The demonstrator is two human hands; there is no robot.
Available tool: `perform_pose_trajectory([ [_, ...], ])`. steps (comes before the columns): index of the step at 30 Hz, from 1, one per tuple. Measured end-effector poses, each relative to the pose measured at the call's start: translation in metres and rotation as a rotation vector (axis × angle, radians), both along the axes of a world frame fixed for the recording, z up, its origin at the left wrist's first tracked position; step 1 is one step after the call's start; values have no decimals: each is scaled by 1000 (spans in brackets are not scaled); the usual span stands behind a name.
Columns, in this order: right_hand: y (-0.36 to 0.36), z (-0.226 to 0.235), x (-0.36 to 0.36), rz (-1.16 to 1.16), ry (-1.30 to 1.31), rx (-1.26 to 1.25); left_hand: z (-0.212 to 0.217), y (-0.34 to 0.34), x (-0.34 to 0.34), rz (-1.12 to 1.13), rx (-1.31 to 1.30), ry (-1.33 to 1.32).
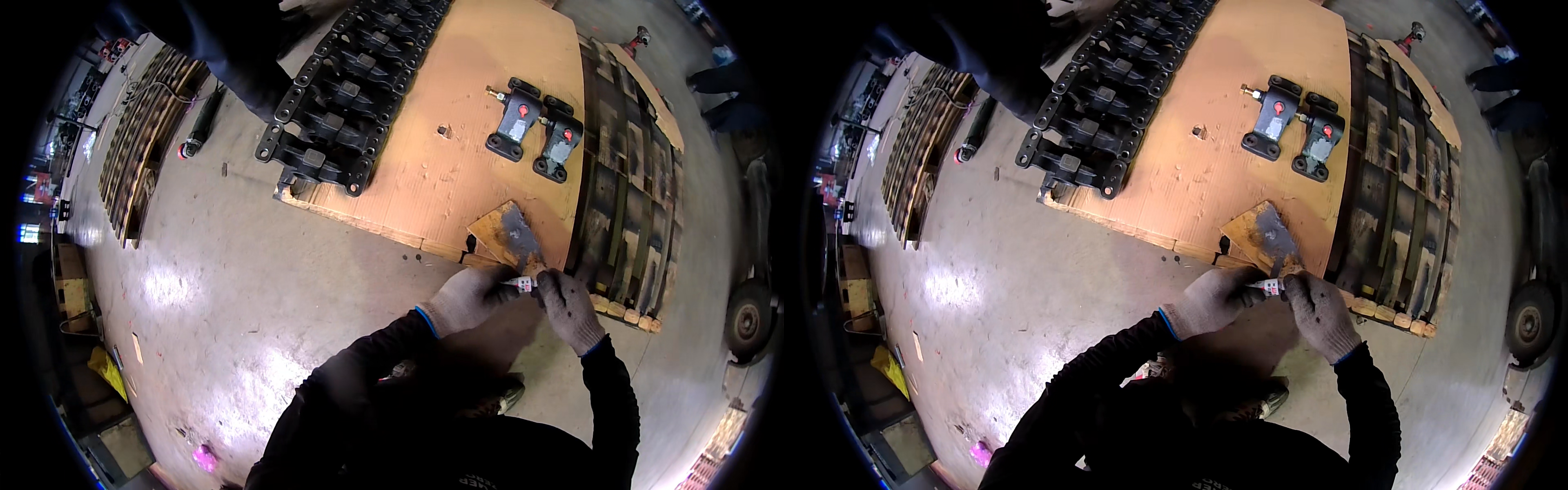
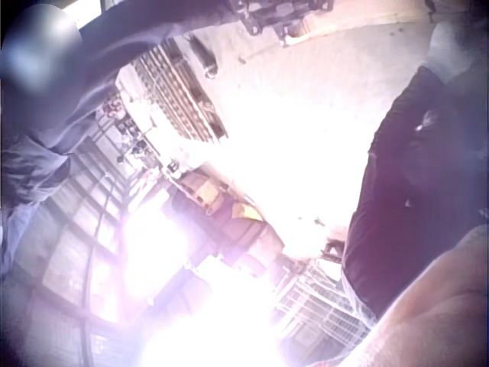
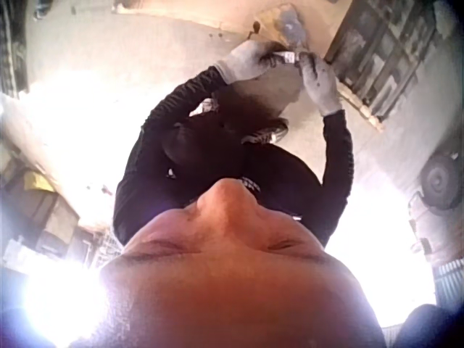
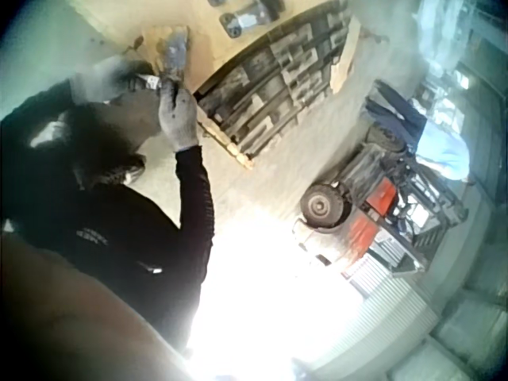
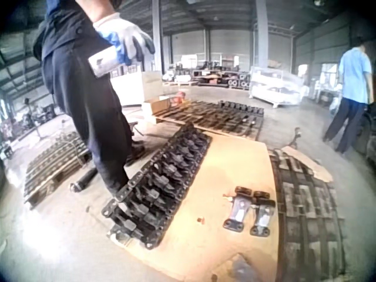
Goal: The person assembles mechanical components on a wooden pallet in a workshop. They use a scraper to clean a metal part, apply a red substance from a tube, and manipulate small black mechanical units. The person also handles a long chain-like assembly and uses a power tool briefly.
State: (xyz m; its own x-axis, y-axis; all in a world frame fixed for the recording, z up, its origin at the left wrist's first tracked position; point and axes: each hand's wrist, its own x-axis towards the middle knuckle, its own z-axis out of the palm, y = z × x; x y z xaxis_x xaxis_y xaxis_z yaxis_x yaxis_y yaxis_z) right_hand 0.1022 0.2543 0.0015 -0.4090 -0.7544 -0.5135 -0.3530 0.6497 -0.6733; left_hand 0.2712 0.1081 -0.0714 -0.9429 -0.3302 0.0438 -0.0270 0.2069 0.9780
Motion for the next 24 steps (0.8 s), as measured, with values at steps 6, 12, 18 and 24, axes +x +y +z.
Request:
perform_pose_trajectory([
  [6,7,-14,3,126,329,-362,11,-2,-3,-21,39,-72],
  [12,0,6,7,-160,-96,-40,15,-5,1,-4,-179,-79],
  [18,3,-6,8,51,155,-214,-2,1,1,-46,-24,-38],
  [24,14,-33,10,10,56,-398,-7,4,7,-81,36,-171],
])
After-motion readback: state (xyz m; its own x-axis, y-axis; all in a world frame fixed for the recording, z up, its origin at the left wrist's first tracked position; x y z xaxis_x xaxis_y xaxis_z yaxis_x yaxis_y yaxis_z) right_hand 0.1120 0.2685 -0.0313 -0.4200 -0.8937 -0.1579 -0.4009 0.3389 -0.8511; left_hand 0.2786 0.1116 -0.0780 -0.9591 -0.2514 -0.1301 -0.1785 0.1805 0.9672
